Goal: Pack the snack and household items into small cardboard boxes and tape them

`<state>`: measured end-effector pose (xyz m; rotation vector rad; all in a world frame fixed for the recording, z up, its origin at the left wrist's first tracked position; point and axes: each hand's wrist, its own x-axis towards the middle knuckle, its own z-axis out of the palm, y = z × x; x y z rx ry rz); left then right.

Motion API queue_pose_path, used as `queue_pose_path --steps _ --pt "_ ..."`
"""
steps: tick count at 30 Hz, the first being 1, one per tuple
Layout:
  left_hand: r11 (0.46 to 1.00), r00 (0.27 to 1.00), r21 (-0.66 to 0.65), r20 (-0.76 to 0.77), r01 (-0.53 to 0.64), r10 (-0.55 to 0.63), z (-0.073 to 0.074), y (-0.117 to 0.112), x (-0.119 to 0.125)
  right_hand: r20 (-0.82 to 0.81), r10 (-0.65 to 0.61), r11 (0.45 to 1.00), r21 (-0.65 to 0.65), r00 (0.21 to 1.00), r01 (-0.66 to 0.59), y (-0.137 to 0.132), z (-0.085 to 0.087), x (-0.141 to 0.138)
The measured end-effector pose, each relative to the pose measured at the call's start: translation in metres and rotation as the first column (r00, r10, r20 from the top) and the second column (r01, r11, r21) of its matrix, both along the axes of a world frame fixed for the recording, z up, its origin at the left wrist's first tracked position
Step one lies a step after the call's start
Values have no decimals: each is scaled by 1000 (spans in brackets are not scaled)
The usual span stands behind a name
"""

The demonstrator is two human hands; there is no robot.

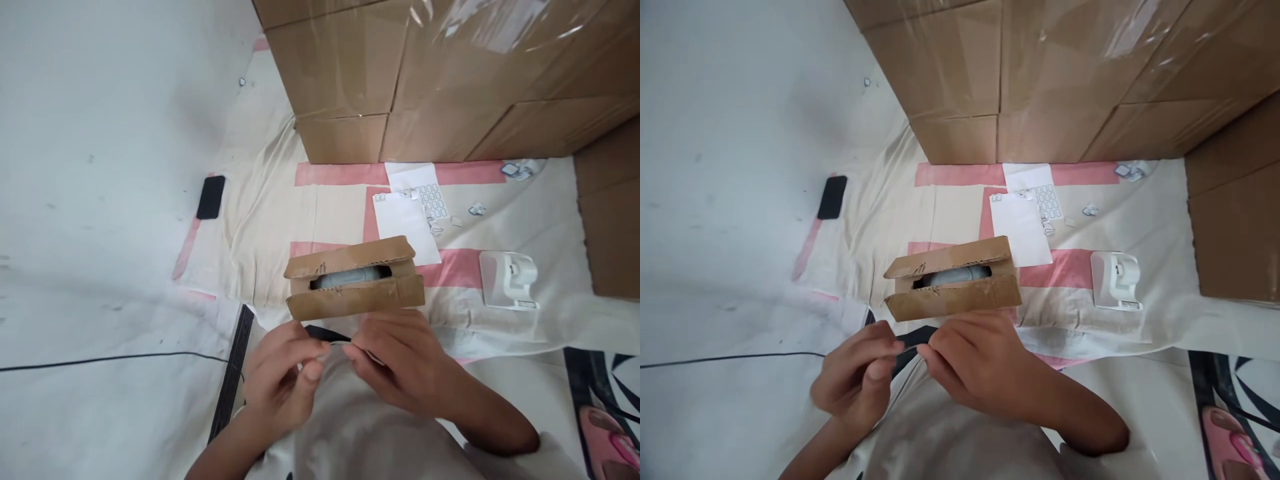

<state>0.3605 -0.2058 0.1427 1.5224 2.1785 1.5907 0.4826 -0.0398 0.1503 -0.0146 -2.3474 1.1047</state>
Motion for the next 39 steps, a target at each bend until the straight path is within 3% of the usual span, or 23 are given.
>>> queue_pose_path --steps 3,7,11,14,16,19,21,23,25,27,29,31,35,39 --pt "994 989 109 144 14 -30 -9 7 -9 -36 15 1000 -22 999 -16 -4 1 -10" --pt "986 973 117 182 121 -141 -14 11 -26 28 -30 996 -83 999 33 -10 -4 -18" --pt "989 987 -26 79 143 -141 -10 7 -36 75 -44 991 -124 996 53 -13 -11 -23" --pt "992 992 -30 -45 119 -120 -7 5 -41 114 7 989 -146 993 10 -17 -16 -23" --pt "989 984 -63 -112 134 -140 -5 2 -45 126 -29 989 -141 992 47 -17 -18 -20" --pt "992 991 -90 -97 83 -92 -1 -8 -57 85 -279 960 -13 957 281 -4 -19 -12" --pt "996 998 -71 -38 51 -53 7 -15 -68 -8 -434 887 169 901 429 13 -16 -9" --pt "983 991 -129 38 131 -127 17 -18 -81 -9 -438 823 398 899 405 30 -15 -11" --pt "912 952 -276 125 302 -278 28 -14 -92 163 -376 800 553 912 231 41 -18 -18" --pt "804 902 -408 211 432 -377 34 -2 -101 331 -337 814 572 882 96 45 -25 -28" --pt "719 873 -496 259 487 -413 34 13 -108 399 -330 833 549 855 65 45 -32 -35" --pt "683 883 -563 238 465 -405 29 29 -114 414 -337 836 544 846 67 43 -36 -39" --pt "658 928 -688 61 306 -368 17 51 -123 405 -345 830 553 846 74 42 -36 -37" --pt "547 945 -817 -10 181 -328 15 55 -122 405 -342 834 547 848 75 42 -36 -35"
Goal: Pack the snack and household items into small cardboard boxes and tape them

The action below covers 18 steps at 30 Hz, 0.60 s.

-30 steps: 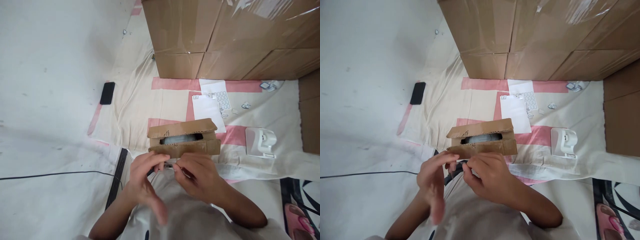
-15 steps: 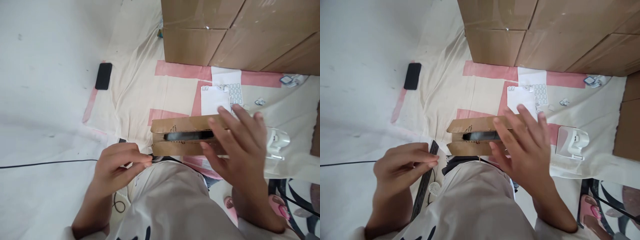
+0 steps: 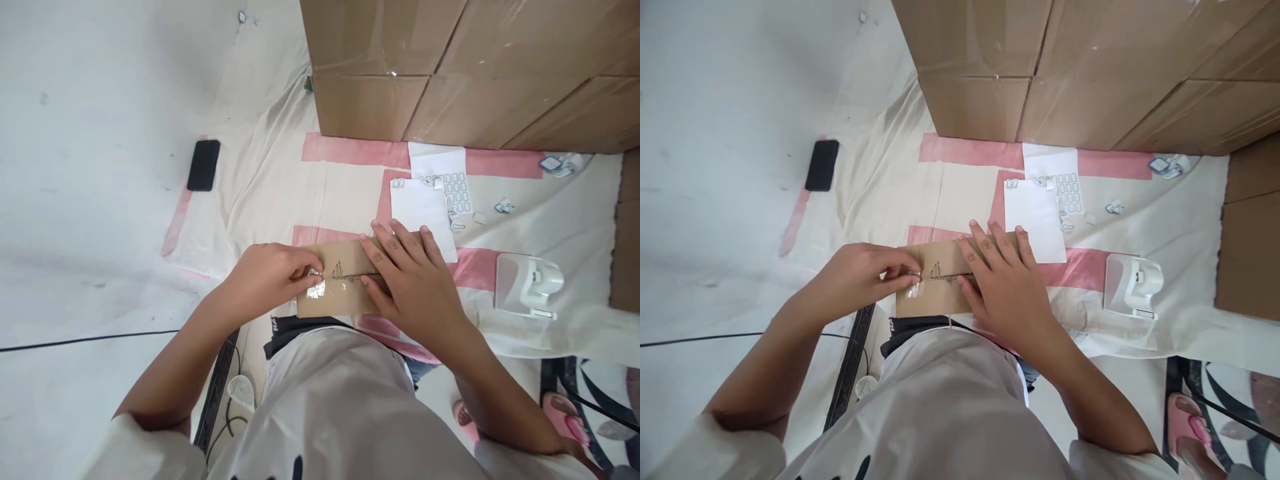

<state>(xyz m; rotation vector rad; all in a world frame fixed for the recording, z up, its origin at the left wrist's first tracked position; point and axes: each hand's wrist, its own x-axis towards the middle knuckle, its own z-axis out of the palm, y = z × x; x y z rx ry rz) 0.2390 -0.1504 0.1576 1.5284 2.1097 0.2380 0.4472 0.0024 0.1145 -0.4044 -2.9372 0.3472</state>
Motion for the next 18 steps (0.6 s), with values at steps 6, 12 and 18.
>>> queue_pose_path --steps 6,12,18 --pt "986 987 59 -29 -153 155 -7 -14 7 6 1 1000 6 1000 -1 2 0 -1" --pt "901 844 6 351 -435 405 -39 -14 -7 9 -25 1000 19 1000 24 -4 -1 -2" --pt "862 644 -135 611 -489 461 -52 -26 -4 13 -224 974 -4 974 225 -15 -2 -8"
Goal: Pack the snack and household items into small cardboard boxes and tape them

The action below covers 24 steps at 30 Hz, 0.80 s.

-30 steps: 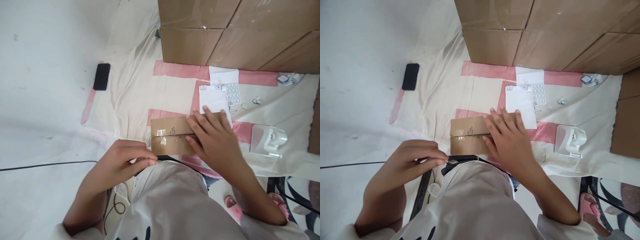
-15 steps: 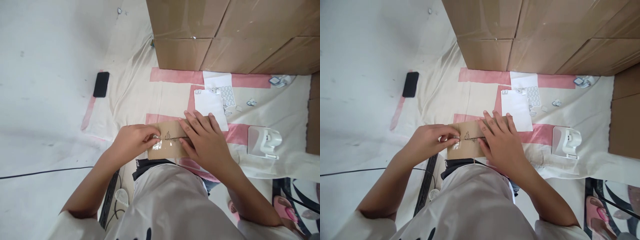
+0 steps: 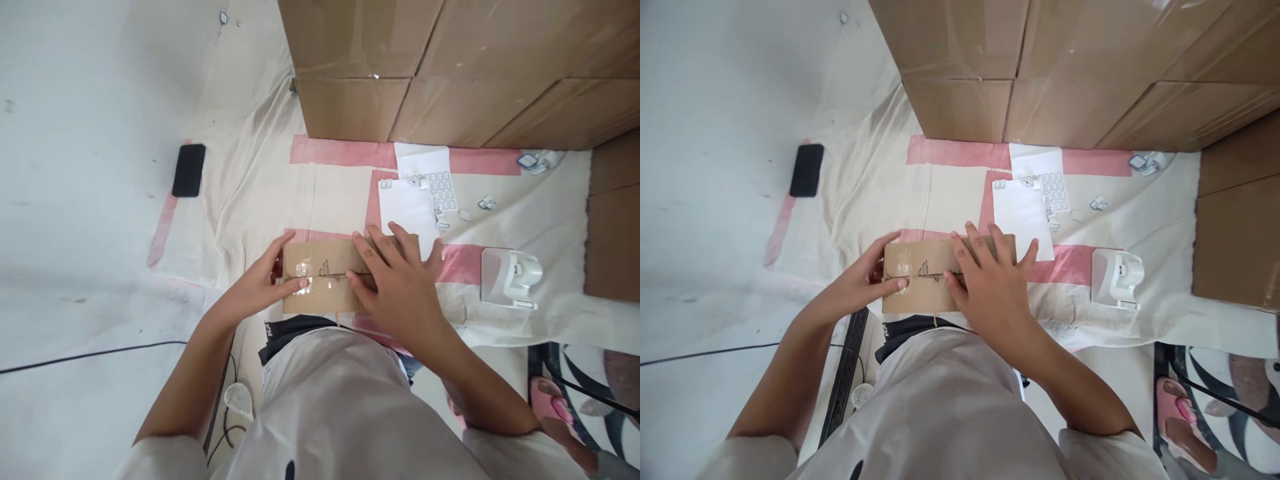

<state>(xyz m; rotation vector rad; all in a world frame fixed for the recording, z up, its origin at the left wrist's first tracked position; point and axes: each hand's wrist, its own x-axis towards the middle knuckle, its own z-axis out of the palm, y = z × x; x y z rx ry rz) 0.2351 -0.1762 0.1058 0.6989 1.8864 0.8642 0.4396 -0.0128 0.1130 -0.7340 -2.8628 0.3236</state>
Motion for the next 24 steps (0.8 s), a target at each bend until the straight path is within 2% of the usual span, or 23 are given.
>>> queue_pose_path --steps 2,4,8,11,13,15,17,19,21,24 --pt "1000 994 -23 114 1 1 -1 -7 1 8 -23 999 -41 1000 23 -3 -1 -5" --pt "998 991 -30 120 -48 52 -4 -13 -1 -1 -15 997 -74 1000 14 -7 -2 -11" --pt "985 985 -27 -23 -172 172 -12 -15 -9 -83 -9 990 -138 997 -2 -19 2 -17" --pt "974 968 -21 -119 -227 223 -18 -12 -14 -266 -39 963 -267 963 -35 -12 4 -7" --pt "973 963 -11 -148 -229 225 -21 -10 -15 -408 -133 919 -392 903 -42 13 -2 10" --pt "973 960 -6 -163 -230 226 -22 -9 -15 -461 -289 882 -469 839 46 55 -15 32" --pt "972 956 -5 -183 -235 230 -24 -9 -13 -408 -430 870 -426 805 248 101 -32 53" --pt "970 950 -2 -201 -243 238 -26 -9 -12 -297 -502 850 -347 813 398 141 -49 64" --pt "967 943 6 -219 -254 249 -28 -8 -11 -240 -495 854 -309 835 418 166 -60 59" --pt "962 938 28 -218 -270 269 -30 -8 -9 -145 -320 931 -229 936 283 177 -69 22"
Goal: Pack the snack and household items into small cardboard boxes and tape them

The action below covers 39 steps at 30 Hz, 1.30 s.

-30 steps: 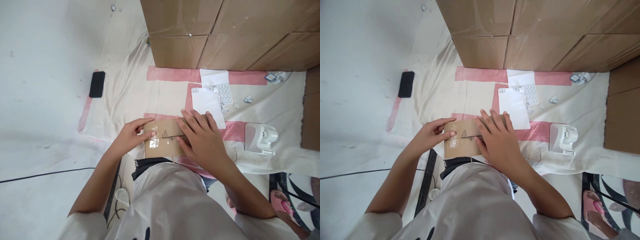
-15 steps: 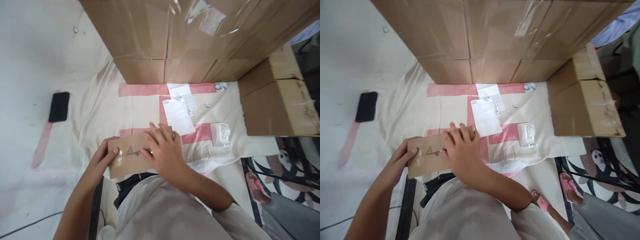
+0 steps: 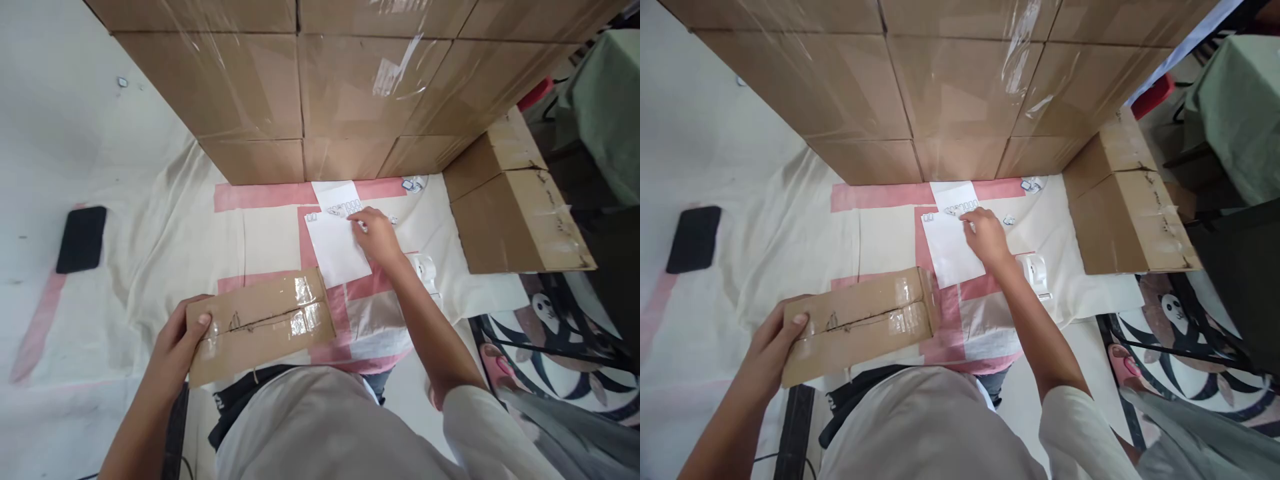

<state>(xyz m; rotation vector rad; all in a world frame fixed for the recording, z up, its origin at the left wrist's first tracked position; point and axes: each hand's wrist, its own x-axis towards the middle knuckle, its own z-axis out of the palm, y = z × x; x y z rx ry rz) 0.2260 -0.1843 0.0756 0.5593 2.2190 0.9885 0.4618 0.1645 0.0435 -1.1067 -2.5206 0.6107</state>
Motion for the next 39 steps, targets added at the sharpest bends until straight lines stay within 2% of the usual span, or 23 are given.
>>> queue_pose_path --steps 3,6,8,17,22,26,29,32,35,37,39 --pt "1000 1000 14 4 2 -2 -1 -1 1 185 193 977 52 964 -206 1 -6 -50" --pt "1000 1000 14 17 9 -9 0 -2 2 253 267 956 54 930 -289 6 -12 -84" --pt "1000 1000 16 22 18 -18 1 -3 3 285 294 945 58 912 -323 10 -16 -95" --pt "994 994 -17 -13 106 -106 5 0 -6 313 286 940 91 906 -328 12 -17 -83" --pt "953 946 -126 -144 274 -291 19 7 -26 314 233 952 120 920 -282 13 -15 -78" --pt "936 903 -128 -249 329 -351 33 25 -32 324 194 958 142 926 -250 16 -17 -74" --pt "928 880 -102 -294 358 -372 42 46 -27 335 194 955 149 922 -255 17 -19 -72" --pt "904 836 -52 -363 424 -412 49 81 -19 344 206 949 159 916 -273 15 -18 -70" --pt "845 764 -65 -396 530 -510 45 138 -12 345 230 938 169 910 -301 11 -17 -70" --pt "782 707 -101 -369 615 -603 34 183 -10 344 243 933 173 907 -315 9 -16 -71" --pt "748 675 -93 -367 658 -640 20 226 -9 342 248 930 178 906 -322 8 -15 -71"
